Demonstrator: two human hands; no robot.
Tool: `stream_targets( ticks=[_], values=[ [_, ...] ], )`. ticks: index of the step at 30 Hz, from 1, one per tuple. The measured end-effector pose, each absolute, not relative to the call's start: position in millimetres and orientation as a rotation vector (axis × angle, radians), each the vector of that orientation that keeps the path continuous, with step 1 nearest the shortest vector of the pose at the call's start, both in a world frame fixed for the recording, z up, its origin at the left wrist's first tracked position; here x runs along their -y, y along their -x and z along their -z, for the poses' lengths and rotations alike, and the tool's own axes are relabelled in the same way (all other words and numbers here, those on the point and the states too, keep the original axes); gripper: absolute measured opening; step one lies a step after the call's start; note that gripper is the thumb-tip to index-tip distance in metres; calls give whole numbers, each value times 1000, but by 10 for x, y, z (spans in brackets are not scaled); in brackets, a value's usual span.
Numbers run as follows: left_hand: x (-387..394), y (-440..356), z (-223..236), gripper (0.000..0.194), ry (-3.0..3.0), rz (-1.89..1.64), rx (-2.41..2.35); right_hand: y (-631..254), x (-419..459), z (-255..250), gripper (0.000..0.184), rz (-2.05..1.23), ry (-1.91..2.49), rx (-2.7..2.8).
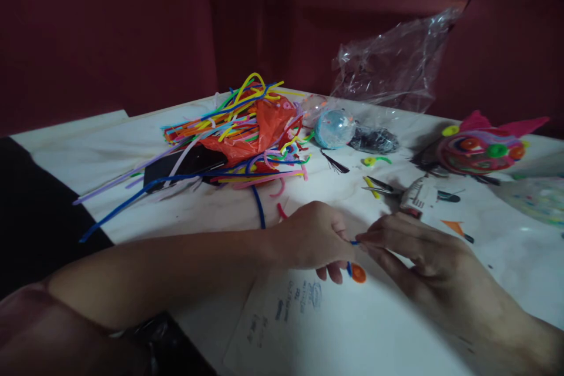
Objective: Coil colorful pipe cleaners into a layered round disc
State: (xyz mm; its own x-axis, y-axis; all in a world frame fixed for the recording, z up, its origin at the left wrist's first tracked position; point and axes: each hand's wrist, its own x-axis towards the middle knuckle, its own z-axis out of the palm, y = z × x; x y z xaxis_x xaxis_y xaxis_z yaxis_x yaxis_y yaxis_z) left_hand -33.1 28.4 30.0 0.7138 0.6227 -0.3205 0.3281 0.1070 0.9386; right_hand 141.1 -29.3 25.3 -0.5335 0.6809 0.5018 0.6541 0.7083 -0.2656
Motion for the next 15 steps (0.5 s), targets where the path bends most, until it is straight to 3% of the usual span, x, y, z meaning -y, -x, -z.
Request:
stream_targets(
  ticks=[15],
  values=[
    [-238, 284, -233, 12, -1302, -224, -783, -1400, 321, -182, 25, -354, 1068, 2225]
  ],
)
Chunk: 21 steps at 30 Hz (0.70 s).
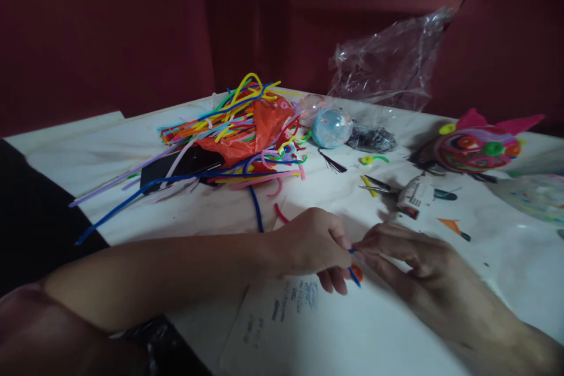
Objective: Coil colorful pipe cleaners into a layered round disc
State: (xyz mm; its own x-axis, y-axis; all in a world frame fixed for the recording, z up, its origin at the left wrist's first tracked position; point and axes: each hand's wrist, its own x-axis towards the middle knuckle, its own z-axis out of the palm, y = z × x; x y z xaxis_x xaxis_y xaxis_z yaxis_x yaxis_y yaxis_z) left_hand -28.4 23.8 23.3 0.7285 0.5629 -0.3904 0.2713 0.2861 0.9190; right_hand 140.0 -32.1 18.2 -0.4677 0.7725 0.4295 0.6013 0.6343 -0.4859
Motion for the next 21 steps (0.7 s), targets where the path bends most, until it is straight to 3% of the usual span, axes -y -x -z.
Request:
stream_targets(
  ticks=[16, 21],
  values=[
    [-170, 295, -254, 14, -1401, -274, -852, -1412, 391, -115, 25, -380, 1197, 2132],
    [-167, 296, -164, 7, -1455, -317, -800, -1462, 377, -71, 24, -604, 1197, 2161]
  ],
)
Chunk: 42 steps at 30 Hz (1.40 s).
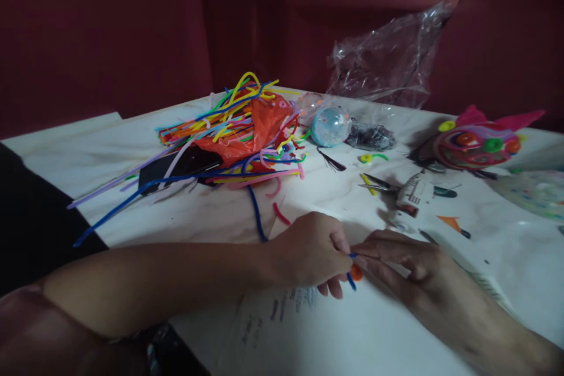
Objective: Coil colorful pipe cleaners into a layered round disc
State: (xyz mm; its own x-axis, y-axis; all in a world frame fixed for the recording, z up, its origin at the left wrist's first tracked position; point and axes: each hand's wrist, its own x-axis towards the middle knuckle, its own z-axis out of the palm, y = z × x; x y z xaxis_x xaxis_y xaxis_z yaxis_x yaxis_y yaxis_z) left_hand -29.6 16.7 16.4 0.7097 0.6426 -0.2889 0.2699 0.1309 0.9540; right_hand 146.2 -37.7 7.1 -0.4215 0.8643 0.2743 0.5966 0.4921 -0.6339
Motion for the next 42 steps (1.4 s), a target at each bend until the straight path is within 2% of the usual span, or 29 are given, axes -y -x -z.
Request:
stream_targets(
  ticks=[5, 11, 22, 28, 33, 37, 42],
  values=[
    [-159, 298, -133, 11, -1557, -333, -850, -1497, 373, 4, 24, -656, 1382, 2053],
    [-158, 332, -137, 10, -1914, -394, -885, -1482, 340, 97, 24, -690, 1239, 2049],
    [-224, 309, -173, 7, -2166, -475, -944, -1453, 381, 2, 30, -838, 1348, 1957],
    [-203, 316, -200, 13, -2617, -142, -1026, -1469, 447, -23, 26, -646, 1425, 2003],
    [-204, 319, -146, 14, -2745, -160, -875, -1442, 484, -43, 25, -654, 1368, 2021],
    [-257, 377, -204, 8, -2718, -125, -689, -1437, 529, -52, 21, -413, 1335, 2194],
    [-252, 409, -206, 19, -2765, -146, -578, -1486, 508, 27, 31, -47, 1269, 2433]
  ],
)
